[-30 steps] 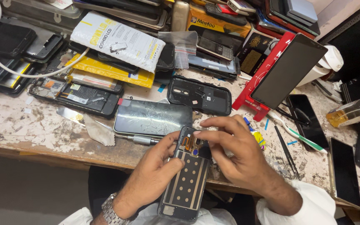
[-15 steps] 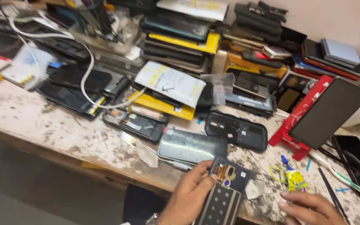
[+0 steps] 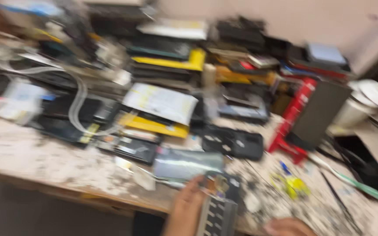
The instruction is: The person removes the back cover of a smartphone, then uses a prying tool and a screwdriver to detach internal components and transfer them to a replacement back housing. The person aligns and secures the components in the new housing.
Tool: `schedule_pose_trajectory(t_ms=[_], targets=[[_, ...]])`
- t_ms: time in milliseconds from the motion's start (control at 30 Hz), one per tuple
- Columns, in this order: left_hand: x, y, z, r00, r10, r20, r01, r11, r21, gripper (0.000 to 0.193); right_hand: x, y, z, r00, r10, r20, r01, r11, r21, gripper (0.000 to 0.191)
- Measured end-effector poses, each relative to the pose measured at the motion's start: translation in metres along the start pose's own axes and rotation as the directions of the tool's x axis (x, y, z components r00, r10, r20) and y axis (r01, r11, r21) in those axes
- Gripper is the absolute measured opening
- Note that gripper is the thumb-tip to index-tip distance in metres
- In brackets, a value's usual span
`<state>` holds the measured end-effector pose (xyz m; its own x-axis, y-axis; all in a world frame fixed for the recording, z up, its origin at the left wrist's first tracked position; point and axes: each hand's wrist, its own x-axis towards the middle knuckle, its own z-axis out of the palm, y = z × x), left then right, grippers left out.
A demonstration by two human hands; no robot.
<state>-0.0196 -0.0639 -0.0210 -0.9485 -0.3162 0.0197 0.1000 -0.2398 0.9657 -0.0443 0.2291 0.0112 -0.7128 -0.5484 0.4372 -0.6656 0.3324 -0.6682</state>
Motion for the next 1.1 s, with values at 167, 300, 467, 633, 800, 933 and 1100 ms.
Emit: schedule_pose_trajectory(t_ms=[167, 300, 467, 633, 800, 933, 1100], targets=[[-0.017, -0.003, -0.026, 0.953, -0.235, -0.191, 0.169, 0.936, -0.309, 0.048, -0.02, -0.015, -0.006, 0.991, 0.132, 0.016, -0.133, 0.987, 0.087, 0.02], [-0.012, -0.02, -0.074, 0.898, -0.19, -0.397, 0.115, 0.972, -0.206, 0.052, -0.005, -0.024, -0.018, 0.991, 0.131, -0.023, -0.13, 0.991, 0.038, 0.021], [0.032, -0.083, -0.185, 0.972, -0.191, -0.138, 0.201, 0.978, 0.062, 0.06, 0.011, -0.038, -0.033, 0.997, 0.077, 0.002, -0.077, 0.996, -0.039, 0.022], [0.076, -0.105, -0.193, 0.963, -0.067, 0.26, -0.014, 0.955, 0.296, 0.057, 0.012, -0.039, -0.044, 0.996, 0.084, -0.003, -0.083, 0.979, -0.185, 0.021], [-0.001, -0.021, -0.143, 0.907, 0.015, -0.42, 0.009, 0.998, 0.056, 0.043, 0.018, -0.034, -0.034, 0.989, 0.105, -0.107, -0.129, 0.959, -0.252, 0.018], [-0.022, 0.062, -0.113, 0.854, 0.013, -0.52, -0.142, 0.967, -0.209, 0.037, 0.032, -0.039, -0.014, 0.965, 0.201, -0.166, -0.234, 0.948, -0.214, 0.021], [-0.027, 0.09, -0.119, 0.843, 0.047, -0.536, -0.208, 0.947, -0.244, 0.037, 0.076, -0.065, 0.021, 0.997, -0.027, 0.073, 0.038, 0.986, -0.16, 0.021]])
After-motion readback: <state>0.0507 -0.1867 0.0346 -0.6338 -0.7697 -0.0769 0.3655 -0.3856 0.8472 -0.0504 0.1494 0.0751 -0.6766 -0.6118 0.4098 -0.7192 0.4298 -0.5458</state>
